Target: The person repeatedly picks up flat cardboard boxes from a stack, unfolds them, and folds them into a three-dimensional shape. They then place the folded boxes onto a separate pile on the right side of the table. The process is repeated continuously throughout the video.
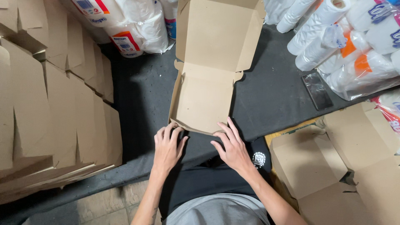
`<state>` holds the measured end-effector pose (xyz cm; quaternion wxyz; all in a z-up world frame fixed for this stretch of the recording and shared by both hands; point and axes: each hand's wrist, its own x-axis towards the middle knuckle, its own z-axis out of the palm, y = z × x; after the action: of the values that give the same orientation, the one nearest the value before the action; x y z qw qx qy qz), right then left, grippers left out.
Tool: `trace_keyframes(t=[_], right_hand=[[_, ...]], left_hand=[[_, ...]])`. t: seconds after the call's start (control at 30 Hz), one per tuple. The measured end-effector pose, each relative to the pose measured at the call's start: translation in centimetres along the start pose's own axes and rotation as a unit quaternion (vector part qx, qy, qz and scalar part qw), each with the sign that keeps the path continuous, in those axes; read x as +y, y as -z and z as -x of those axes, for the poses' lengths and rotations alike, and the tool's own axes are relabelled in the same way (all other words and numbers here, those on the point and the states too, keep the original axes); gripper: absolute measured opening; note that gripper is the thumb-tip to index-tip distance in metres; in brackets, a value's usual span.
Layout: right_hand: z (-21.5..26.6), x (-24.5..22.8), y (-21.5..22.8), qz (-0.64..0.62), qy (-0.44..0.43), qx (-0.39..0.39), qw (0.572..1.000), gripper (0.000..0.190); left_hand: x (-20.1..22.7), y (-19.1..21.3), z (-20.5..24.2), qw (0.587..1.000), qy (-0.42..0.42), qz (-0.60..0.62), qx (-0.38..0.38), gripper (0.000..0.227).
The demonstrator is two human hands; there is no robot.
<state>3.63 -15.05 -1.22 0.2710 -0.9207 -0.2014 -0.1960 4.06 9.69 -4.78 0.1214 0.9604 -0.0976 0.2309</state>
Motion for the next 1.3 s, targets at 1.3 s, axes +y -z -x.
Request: trace_keyframes(t=[1.3], right_hand=[[55.7, 16.1, 20.6, -0.024, -0.752, 0.269, 0.601, 0.069]], left_hand=[[13.5, -3.9, 4.7, 0.841, -0.359, 0.374, -0.156, 0.017]])
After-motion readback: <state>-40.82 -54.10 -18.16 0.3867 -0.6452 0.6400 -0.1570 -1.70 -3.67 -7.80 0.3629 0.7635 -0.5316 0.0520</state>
